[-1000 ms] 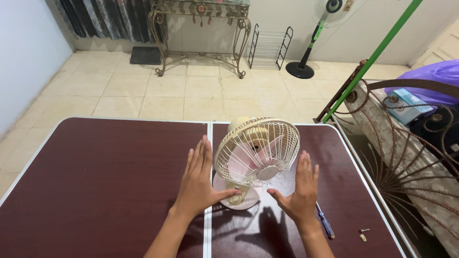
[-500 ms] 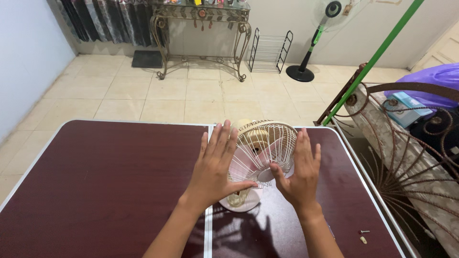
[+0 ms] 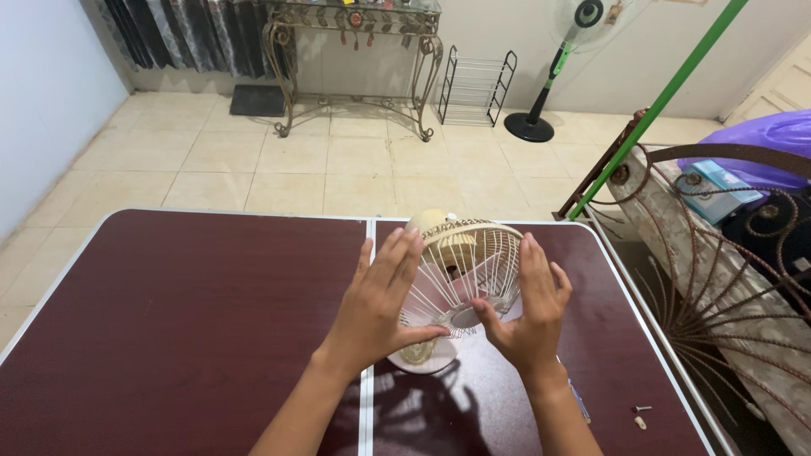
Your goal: The person disassembles a small electric fan on a table. They remove the rear motor housing, unscrew and detach the motor assembly, and lay out the components on the table.
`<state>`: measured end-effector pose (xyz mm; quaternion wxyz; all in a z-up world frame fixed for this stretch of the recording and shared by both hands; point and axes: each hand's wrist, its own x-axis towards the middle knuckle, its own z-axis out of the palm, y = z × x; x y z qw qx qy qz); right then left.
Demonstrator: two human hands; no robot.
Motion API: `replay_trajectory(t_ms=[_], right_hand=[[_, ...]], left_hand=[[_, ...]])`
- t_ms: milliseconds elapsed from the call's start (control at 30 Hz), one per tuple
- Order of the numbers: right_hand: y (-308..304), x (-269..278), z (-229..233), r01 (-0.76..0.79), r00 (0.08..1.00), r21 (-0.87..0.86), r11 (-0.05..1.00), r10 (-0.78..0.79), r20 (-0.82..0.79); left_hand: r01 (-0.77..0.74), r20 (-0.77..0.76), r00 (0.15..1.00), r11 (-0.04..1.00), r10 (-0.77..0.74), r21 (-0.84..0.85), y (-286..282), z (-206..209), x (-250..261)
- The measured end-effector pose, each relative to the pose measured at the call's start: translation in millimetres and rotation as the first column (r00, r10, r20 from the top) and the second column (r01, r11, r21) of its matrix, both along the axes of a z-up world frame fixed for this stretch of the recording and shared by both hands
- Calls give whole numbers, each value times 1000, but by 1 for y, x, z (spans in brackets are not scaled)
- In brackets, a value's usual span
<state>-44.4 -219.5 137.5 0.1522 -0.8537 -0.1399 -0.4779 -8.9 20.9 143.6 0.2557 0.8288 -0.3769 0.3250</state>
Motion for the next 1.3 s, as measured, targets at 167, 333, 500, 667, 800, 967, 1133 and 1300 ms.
replay_trajectory(t_ms=[167,333,500,667,800,967,1133,1300], right_hand=[[3,-10,-8,-5,1000,5,1000,5,4],[7,-19,-16,-3,1000,-8,1000,3,11],[10,-29,-28,-23,999,-20,1000,24,29],[13,-38,-35,-28,997,-28,999,29,66],[16,-47,-34,-33,996,-53,998,37,85],[16,-53,-30,-54,993,-55,997,59,106],[18,-52,-24,-98,987,24,995,94,133],[10,-42,-5,-136,983,81,987,124,133]], left_hand=[[11,6,1000,1000,-11,11,6,-13,-4],[14,57,998,1000,-13,-8,11,-30,-7],[37,111,993,999,-36,-14,19,-47,-10],[66,140,989,996,-57,-55,23,-58,-16],[77,164,984,995,-65,-69,30,-59,-21],[127,182,977,990,-113,-66,35,-49,-22],[206,127,972,976,-197,-64,39,-29,-23],[146,41,988,989,-146,-3,43,-10,-10]])
